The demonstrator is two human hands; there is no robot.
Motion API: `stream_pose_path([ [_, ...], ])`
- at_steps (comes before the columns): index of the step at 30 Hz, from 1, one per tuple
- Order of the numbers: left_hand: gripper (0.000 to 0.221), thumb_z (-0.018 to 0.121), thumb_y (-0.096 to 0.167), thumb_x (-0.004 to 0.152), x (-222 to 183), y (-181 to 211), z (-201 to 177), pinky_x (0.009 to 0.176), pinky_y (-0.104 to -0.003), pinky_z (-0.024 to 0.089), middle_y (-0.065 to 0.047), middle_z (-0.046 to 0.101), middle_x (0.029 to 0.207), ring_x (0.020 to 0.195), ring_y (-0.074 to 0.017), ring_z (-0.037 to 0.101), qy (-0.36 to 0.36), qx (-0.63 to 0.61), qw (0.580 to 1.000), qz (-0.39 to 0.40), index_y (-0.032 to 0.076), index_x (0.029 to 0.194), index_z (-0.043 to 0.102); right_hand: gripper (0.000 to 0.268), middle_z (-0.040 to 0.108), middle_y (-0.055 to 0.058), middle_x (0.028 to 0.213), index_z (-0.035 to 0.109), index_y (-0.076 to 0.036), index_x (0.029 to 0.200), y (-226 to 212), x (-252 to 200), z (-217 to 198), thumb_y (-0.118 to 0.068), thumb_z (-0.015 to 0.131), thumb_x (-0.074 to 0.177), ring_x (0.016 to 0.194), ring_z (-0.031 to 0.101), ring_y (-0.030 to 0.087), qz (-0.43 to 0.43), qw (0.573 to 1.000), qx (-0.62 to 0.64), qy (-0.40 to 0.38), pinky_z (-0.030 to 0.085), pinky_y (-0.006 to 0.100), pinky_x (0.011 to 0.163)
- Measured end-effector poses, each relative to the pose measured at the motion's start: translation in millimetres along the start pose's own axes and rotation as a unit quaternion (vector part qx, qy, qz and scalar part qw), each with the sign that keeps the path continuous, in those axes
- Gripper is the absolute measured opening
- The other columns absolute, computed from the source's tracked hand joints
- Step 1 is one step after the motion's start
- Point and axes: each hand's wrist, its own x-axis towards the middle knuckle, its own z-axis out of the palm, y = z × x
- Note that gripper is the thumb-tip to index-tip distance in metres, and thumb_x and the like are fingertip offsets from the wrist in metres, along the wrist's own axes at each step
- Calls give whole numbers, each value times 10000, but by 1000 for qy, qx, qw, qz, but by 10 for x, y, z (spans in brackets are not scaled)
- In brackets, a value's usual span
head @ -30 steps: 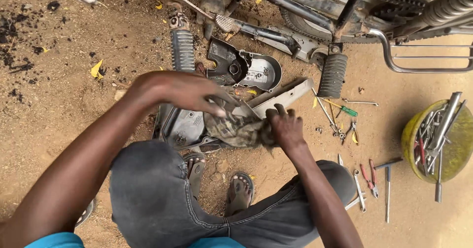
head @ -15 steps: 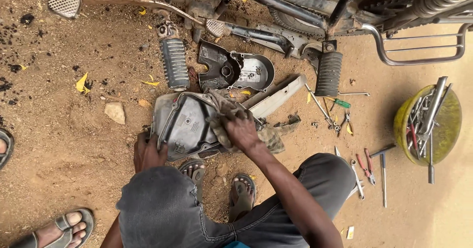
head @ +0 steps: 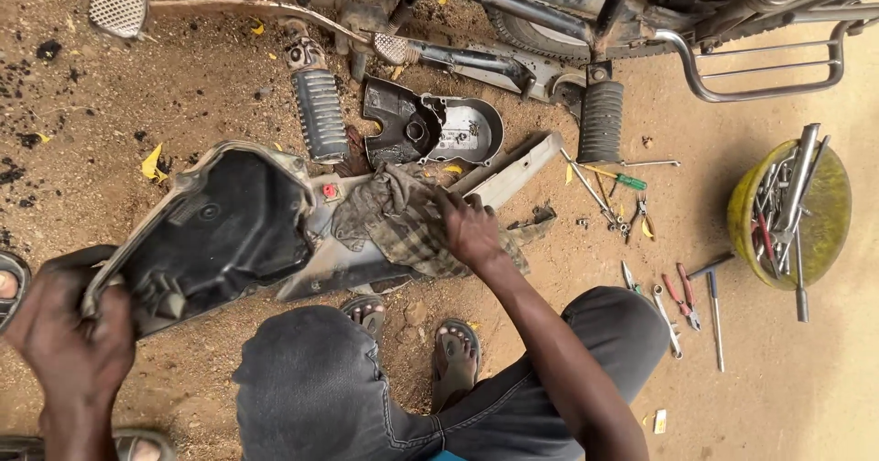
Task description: The recorder removes, cleans, and reinstalls a motorcycle air filter housing cover.
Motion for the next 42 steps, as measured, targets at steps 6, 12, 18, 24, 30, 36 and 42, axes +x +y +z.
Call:
stream_pose_path([
  [6,145,509,37,1133,60,175,-358,673,-258,471,-168,643,1012,740,-149,595,31,-66,996,-46,-67,1166,604,139,678,101,1213,516,-206,965,1138,639,1089,-131,550,854,1099,707,383,-367,841,-235,321,263,716,1112],
  [12,151,485,33,1153,831,924,-492,868,-286,524,-165,647,1107,955,-184,648,66,-126,988,58,-58,1217,587,312,669,144,1112,553,-75,1267,1287,-462,-610,-241,456,1020,948,687,244,-106,976,140,-131,563,459,889],
  [18,257,642,-43,1071,1566,2330,-519,664,-343,531,-194,737,966,770,-219,685,47,-158,983,75,-67,1319,704,201,646,139,1016,569,-15,1077,1277,-1777,-1623,-164,592,1209,948,634,223,-305,566,763,70,547,369,871],
  [24,242,641,-18,971,1823,3142,-251,541,-310,554,-186,740,939,710,-207,710,45,-212,965,145,-37,1208,687,345,638,83,1228,587,-2,1314,458,-1199,-2091,-35,715,996,1164,598,159,-277,679,394,554,478,264,1050],
  [30,210,670,-55,1040,1920,3138,8,582,-318,562,-176,764,990,728,-178,706,81,-141,953,257,-45,1248,699,295,662,73,1195,607,33,1268,350,-643,-1976,-35,706,999,1119,622,130,-305,622,548,468,522,256,1010],
  [36,187,655,-64,1094,1873,2932,402,605,-282,509,-90,758,957,729,-114,685,68,-200,945,249,-7,1269,687,107,713,120,1069,649,55,1131,459,-488,-1902,-43,619,1104,911,658,165,-366,503,656,428,565,300,807],
  [42,136,738,2,1144,2003,2676,607,556,-302,484,-64,650,767,638,-117,630,182,-175,945,209,82,1254,732,131,591,20,905,593,-7,1153,731,-473,-1264,-63,649,1049,784,504,104,-219,699,410,543,445,235,700],
])
